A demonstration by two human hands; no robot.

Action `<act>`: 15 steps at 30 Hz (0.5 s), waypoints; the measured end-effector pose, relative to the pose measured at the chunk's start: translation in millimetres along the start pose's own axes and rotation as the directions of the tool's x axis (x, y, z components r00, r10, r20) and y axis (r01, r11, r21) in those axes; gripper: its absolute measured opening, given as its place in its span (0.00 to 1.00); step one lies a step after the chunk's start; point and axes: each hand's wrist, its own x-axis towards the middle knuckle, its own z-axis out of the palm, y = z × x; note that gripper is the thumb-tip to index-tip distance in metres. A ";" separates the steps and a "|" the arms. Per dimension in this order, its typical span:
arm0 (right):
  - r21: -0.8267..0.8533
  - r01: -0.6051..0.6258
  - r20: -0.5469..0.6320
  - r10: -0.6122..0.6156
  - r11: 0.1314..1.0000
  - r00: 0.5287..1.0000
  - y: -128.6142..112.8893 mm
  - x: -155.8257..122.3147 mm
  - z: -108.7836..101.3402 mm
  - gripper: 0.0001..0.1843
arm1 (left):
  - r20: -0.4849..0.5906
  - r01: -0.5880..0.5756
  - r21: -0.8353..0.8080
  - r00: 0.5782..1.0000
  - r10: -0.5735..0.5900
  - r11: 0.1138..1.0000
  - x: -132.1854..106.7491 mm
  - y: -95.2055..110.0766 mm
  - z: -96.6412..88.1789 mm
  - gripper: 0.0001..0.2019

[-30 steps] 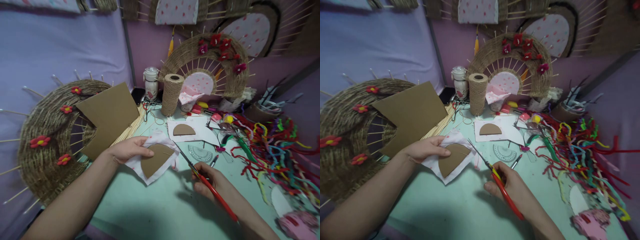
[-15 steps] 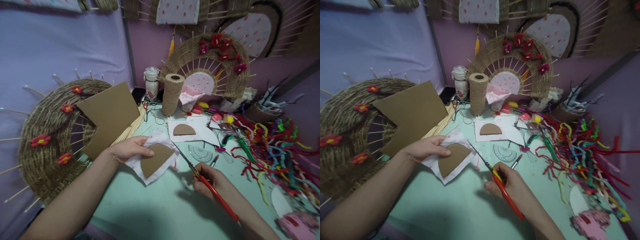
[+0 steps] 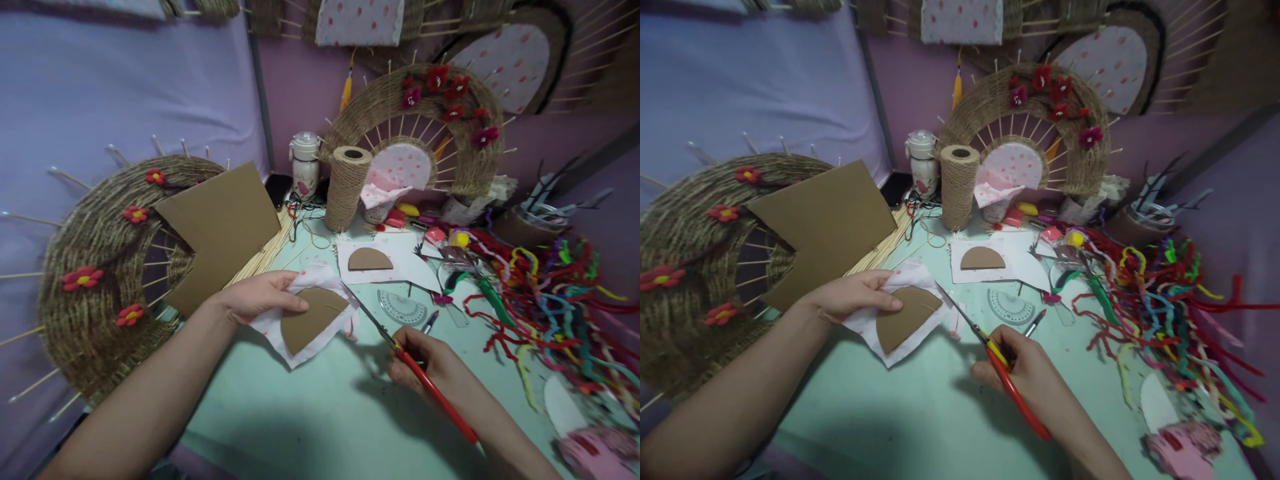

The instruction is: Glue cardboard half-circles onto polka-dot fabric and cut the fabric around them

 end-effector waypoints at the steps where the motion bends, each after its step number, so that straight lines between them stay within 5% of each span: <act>1: 0.006 -0.006 -0.003 0.006 1.000 1.000 -1.2 -0.1 -0.1 0.20 | -0.003 -0.001 -0.001 1.000 0.001 1.000 -0.1 0.5 -0.3 0.22; 15: 0.036 -0.006 -0.040 0.008 0.999 0.999 -0.8 0.1 -3.5 0.19 | -0.050 0.013 0.019 0.999 -0.012 1.000 -2.4 1.7 -7.0 0.22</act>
